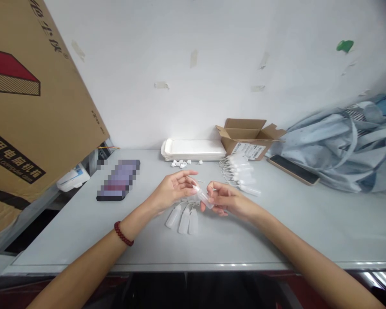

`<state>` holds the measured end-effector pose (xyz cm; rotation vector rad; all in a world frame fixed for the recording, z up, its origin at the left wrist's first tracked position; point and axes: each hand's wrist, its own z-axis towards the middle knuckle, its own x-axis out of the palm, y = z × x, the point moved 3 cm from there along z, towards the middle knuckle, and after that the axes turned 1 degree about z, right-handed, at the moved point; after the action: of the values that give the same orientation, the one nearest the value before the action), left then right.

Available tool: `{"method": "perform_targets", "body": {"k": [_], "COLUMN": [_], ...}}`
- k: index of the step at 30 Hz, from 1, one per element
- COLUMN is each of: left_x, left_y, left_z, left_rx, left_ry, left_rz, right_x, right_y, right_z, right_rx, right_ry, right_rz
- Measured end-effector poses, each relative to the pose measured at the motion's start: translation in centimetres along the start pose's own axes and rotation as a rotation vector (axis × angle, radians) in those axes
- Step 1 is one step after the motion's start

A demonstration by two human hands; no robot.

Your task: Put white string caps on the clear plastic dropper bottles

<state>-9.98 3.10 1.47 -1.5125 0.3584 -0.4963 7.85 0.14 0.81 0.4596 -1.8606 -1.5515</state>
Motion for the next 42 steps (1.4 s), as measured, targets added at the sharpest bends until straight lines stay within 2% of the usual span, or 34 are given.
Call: {"method": "perform_targets", "body": {"k": [3, 9, 12, 19, 23, 31, 34, 39, 42], "left_x": [-0.1, 0.2, 0.1, -0.3, 0.1, 1.2, 1.0, 0.5, 0.5], "left_y": [-0.1, 0.3, 0.3, 0.1, 0.2, -0.1, 0.1, 0.5, 0.5], "left_z": [-0.1, -0.2, -0.1, -0.2, -0.2, -0.4, -0.4, -0.2, -0.2], "left_rx": [0.013, -0.058, -0.043, -0.042, -0.088, -0.125, -0.16, -0.202, -0.185], "left_ry": [0.039, 0.015, 0.023, 0.044, 0.039, 0.08, 0.064, -0.005, 0.011], "left_rz": [-0.025, 0.003, 0.01, 0.055, 0.092, 0.209, 0.146, 0.07, 0.072], "right_x": [0.1, 0.2, 0.2, -0.3, -0.4, -0.4, -0.4, -0.7, -0.9], "right_y": [0.0, 0.1, 0.0, -0.4, -0.2, 0.3, 0.5, 1.0, 1.1], "right_z": [0.0, 0.1, 0.1, 0.1, 0.0, -0.3, -0.2, -0.4, -0.5], "right_rx": [0.008, 0.008, 0.016, 0.035, 0.02, -0.031, -0.13, -0.402, -0.482], "right_ry": [-0.005, -0.009, -0.015, -0.108, -0.159, -0.164, -0.231, -0.49, -0.545], "right_rz": [0.024, 0.016, 0.02, 0.09, 0.04, -0.059, -0.276, -0.884, -1.039]}}
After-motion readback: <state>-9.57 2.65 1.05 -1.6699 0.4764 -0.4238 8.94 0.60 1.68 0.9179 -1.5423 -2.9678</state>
